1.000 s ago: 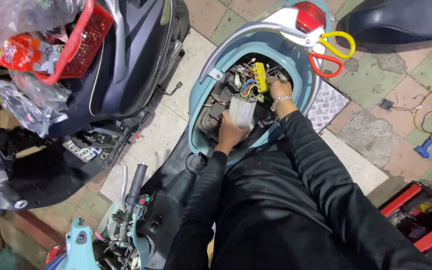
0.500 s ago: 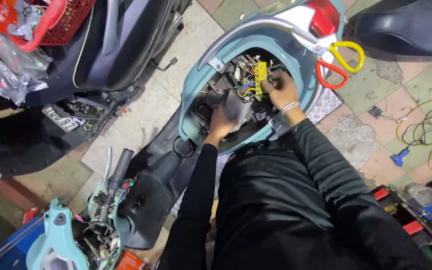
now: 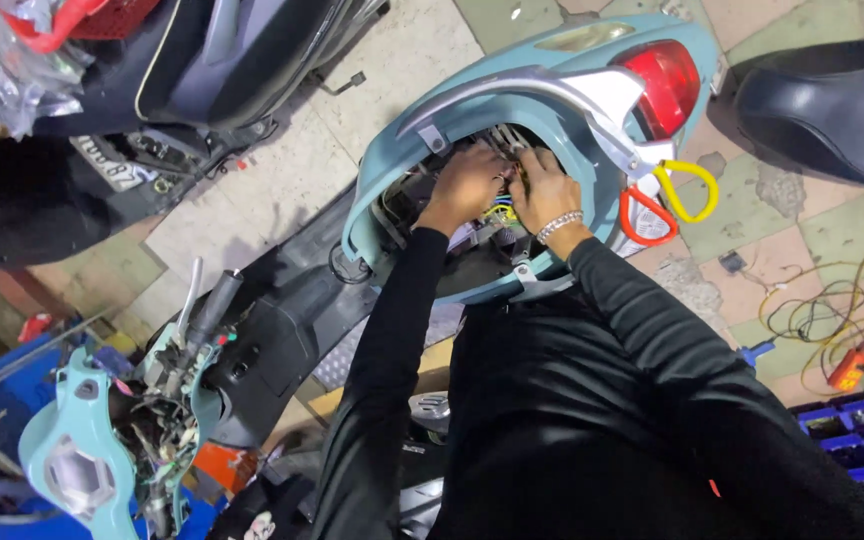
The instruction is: Installing a new electronic controller into an electric scooter and using a multimeter to verify electrical connections.
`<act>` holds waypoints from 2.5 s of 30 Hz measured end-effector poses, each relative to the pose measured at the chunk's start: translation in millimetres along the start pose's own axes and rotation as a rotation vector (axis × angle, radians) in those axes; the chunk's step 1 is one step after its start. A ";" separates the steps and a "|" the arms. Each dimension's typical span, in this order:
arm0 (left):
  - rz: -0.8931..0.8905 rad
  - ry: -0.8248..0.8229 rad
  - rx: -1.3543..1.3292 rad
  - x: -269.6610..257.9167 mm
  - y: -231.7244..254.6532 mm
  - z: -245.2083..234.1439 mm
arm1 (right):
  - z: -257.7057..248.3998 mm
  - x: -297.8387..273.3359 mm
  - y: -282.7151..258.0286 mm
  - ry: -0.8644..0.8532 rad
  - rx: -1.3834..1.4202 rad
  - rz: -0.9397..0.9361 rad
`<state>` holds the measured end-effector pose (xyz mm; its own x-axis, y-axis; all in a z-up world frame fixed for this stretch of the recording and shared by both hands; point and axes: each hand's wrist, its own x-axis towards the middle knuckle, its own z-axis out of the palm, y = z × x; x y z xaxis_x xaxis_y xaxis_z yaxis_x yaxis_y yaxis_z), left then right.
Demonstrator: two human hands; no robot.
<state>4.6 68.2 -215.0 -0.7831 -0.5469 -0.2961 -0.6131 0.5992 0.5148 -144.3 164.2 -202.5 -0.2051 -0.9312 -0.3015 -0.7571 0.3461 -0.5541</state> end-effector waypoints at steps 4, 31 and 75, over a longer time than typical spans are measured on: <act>0.056 -0.087 0.213 13.9 -18.5 28.4 | 23.5 8.0 24.1 0.076 0.069 0.001; 0.032 0.199 -0.259 -13.6 -61.2 43.6 | 54.8 71.2 58.2 -0.477 0.151 0.177; -0.287 0.121 -0.468 -20.8 -36.2 -5.5 | 9.1 37.0 -15.4 -0.204 -0.161 0.076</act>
<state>43.6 54.6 -223.0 -0.5574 -0.7293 -0.3967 -0.6666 0.1083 0.7375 -134.6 125.6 -212.2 -0.1481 -0.8551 -0.4968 -0.8363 0.3764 -0.3985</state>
